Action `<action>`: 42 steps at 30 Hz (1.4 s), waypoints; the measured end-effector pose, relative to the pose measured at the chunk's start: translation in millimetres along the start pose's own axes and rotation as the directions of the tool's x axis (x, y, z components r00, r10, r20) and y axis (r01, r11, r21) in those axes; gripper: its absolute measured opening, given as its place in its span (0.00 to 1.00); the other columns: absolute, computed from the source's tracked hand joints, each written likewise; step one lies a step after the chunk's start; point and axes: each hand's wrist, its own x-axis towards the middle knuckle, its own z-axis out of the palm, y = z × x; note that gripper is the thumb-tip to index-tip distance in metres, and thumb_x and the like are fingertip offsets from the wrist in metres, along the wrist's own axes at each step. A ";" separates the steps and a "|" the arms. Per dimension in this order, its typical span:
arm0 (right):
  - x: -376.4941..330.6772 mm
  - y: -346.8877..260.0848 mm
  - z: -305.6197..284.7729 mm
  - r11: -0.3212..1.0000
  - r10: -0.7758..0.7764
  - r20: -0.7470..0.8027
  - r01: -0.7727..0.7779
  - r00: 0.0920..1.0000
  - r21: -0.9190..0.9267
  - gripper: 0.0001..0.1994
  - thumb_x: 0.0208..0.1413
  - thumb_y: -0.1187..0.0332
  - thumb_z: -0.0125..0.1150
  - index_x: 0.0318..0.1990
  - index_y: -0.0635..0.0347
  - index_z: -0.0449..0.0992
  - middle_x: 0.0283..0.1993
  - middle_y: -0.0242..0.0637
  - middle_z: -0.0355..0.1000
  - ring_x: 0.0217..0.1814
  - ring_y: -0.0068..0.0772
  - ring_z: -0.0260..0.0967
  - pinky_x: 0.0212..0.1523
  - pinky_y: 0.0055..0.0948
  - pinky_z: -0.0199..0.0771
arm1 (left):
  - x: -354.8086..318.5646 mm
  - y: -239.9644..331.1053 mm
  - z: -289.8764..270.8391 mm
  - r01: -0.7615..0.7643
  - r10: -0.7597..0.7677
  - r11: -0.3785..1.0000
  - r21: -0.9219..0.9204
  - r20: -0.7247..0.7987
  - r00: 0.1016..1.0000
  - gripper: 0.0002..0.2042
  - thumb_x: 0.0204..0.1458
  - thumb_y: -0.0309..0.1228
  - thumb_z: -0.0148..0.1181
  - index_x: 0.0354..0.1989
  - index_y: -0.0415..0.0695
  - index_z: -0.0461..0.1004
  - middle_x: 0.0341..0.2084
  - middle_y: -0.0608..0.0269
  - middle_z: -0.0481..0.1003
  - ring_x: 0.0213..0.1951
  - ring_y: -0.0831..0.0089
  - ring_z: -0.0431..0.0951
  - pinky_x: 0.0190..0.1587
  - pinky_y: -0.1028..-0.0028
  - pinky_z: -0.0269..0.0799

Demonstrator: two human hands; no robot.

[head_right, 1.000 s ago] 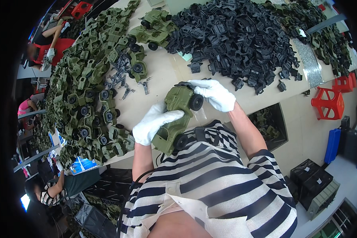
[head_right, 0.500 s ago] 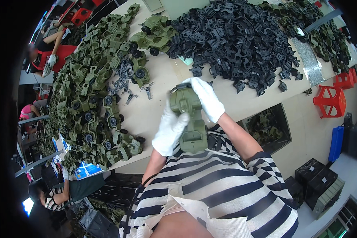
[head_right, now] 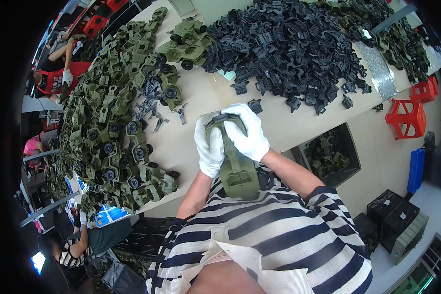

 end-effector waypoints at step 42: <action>-8.4 103.6 -36.8 0.474 0.497 0.109 -0.165 0.861 -0.865 0.30 0.51 0.55 0.66 0.60 0.56 0.67 0.49 0.46 0.71 0.56 0.49 0.68 0.55 0.43 0.69 | -18.3 -97.8 -54.7 0.599 -0.578 0.796 0.087 -0.184 0.795 0.45 0.51 0.37 0.68 0.71 0.36 0.45 0.49 0.51 0.75 0.53 0.69 0.73 0.55 0.71 0.70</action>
